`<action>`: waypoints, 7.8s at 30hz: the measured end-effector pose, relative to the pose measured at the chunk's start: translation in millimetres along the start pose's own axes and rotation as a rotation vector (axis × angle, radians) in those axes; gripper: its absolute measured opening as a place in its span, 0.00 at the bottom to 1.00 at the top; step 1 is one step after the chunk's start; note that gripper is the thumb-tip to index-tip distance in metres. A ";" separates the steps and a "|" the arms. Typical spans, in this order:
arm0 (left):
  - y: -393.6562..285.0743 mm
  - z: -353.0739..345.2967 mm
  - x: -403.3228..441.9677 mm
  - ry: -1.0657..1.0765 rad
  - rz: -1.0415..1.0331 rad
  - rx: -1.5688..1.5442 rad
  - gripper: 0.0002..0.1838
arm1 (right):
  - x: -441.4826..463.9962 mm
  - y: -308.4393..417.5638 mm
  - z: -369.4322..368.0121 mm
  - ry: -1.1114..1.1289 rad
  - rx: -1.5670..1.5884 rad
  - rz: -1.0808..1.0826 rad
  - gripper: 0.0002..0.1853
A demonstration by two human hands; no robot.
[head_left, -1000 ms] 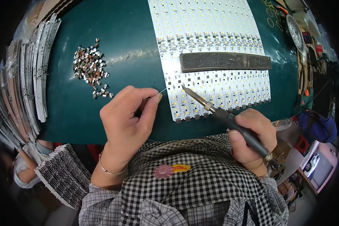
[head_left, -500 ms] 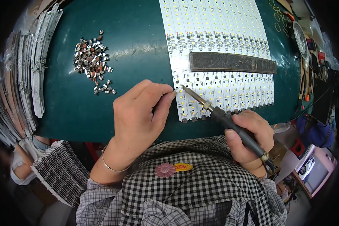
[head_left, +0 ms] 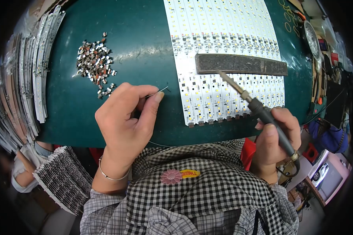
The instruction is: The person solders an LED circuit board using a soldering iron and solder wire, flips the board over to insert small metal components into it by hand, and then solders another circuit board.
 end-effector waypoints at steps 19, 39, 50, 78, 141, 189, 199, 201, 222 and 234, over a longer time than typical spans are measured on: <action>-10.7 9.1 -0.6 -0.034 -0.033 0.074 0.05 | 120.3 -125.7 134.1 -0.006 -1.053 0.191 0.15; -4.9 -30.2 27.0 0.012 -0.097 0.167 0.05 | 81.9 -69.3 -5.6 0.367 -0.399 0.459 0.21; -19.0 -26.1 28.2 0.076 0.085 0.196 0.13 | 61.5 -65.5 78.3 -0.159 -0.541 0.257 0.17; -40.5 -13.2 25.3 0.187 0.494 -0.800 0.09 | 35.9 -33.8 59.1 -0.397 0.010 -0.003 0.19; 1.3 -8.1 20.5 -0.053 -0.157 -0.483 0.19 | 13.0 -74.4 79.7 0.137 -0.013 0.086 0.21; -34.7 -35.6 -4.0 0.698 0.993 -0.617 0.07 | 42.1 -12.5 47.5 -0.258 -0.483 0.192 0.15; -40.4 -37.0 8.2 0.777 1.021 -0.480 0.07 | -23.2 28.6 37.8 0.220 0.061 0.002 0.16; -39.0 -37.7 9.9 0.793 1.026 -0.467 0.07 | -31.7 23.5 34.4 0.183 0.097 -0.079 0.14; -40.0 -39.0 11.7 0.799 1.024 -0.427 0.09 | -13.6 25.5 21.1 0.258 -0.049 0.092 0.11; -42.5 -38.6 11.7 0.768 1.036 -0.428 0.07 | -10.6 31.0 23.3 0.307 -0.096 0.082 0.13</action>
Point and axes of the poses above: each hand's wrist, its own x-axis towards the middle knuckle, its own z-axis out of the back of the hand, y = z × x, the point moved 1 cm from there along x, towards the middle knuckle, and after that the axes turned 8 degrees about z, right-handed, at the moved point
